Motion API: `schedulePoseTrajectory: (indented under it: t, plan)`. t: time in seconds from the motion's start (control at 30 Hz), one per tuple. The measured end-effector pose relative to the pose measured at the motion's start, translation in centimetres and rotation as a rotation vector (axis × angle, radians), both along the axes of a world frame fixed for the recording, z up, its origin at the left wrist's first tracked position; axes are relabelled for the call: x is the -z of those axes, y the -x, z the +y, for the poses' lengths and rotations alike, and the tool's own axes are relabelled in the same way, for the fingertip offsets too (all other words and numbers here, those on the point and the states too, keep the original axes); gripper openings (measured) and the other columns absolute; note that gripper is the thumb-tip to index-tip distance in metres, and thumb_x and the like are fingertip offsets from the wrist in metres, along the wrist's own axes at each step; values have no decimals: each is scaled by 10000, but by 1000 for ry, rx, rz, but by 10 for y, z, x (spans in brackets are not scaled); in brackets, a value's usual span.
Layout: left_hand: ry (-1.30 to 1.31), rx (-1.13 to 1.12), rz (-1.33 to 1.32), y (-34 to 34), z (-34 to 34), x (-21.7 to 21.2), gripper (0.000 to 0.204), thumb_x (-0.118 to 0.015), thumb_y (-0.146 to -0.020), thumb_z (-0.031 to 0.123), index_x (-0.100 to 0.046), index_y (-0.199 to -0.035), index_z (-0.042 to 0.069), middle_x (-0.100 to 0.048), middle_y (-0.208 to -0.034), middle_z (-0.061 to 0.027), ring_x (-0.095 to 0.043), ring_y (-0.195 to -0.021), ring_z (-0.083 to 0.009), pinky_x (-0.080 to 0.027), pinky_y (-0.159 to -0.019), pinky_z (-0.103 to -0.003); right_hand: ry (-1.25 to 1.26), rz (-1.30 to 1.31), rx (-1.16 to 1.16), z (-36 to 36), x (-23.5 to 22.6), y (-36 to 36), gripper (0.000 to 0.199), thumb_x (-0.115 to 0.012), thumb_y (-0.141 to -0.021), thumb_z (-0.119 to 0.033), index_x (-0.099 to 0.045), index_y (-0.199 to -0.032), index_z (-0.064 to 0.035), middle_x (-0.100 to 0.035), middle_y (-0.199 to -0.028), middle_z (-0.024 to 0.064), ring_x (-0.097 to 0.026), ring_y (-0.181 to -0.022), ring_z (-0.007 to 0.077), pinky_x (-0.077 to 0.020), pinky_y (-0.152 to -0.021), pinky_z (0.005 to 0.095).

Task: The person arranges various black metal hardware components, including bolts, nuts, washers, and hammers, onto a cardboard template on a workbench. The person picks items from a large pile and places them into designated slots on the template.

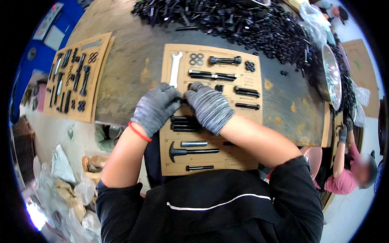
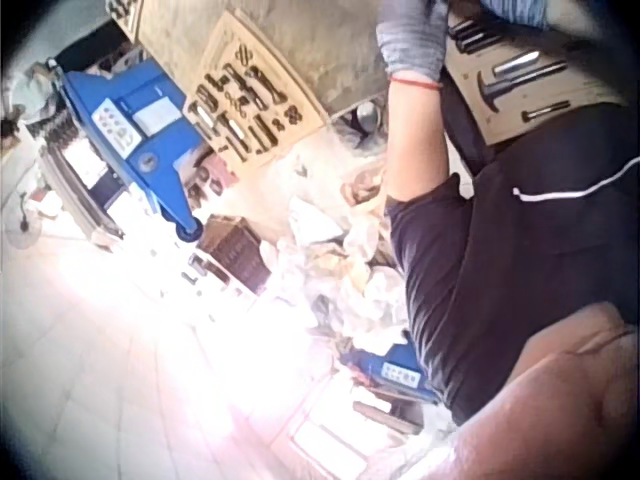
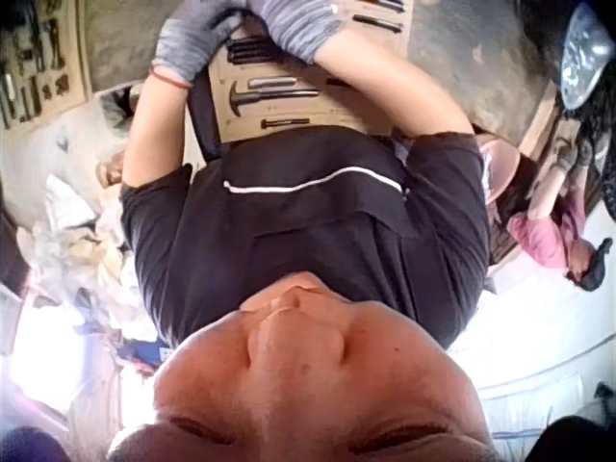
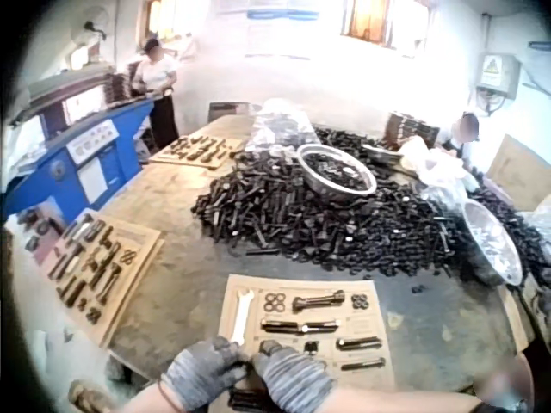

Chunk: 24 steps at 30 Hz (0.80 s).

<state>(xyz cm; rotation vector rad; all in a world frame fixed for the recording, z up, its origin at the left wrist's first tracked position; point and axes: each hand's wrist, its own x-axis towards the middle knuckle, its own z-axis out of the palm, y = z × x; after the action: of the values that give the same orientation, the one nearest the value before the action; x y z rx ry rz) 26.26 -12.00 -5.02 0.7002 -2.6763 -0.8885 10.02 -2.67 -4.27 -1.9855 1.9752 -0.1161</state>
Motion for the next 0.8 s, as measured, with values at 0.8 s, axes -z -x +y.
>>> schedulePoseTrajectory:
  t: [0.8]
  plan:
    - [6,-537,353,-35,4,64,325,-732,-814,79,-633,-1116,14,-631,-900,-33,-536,-750,-100,-494,-712,-238,301,129,669,109,25,326,337,-636,-855,-278,-648,-1078,-25,-633,-1088,209,-601,-1016,355,-480,-911,403]
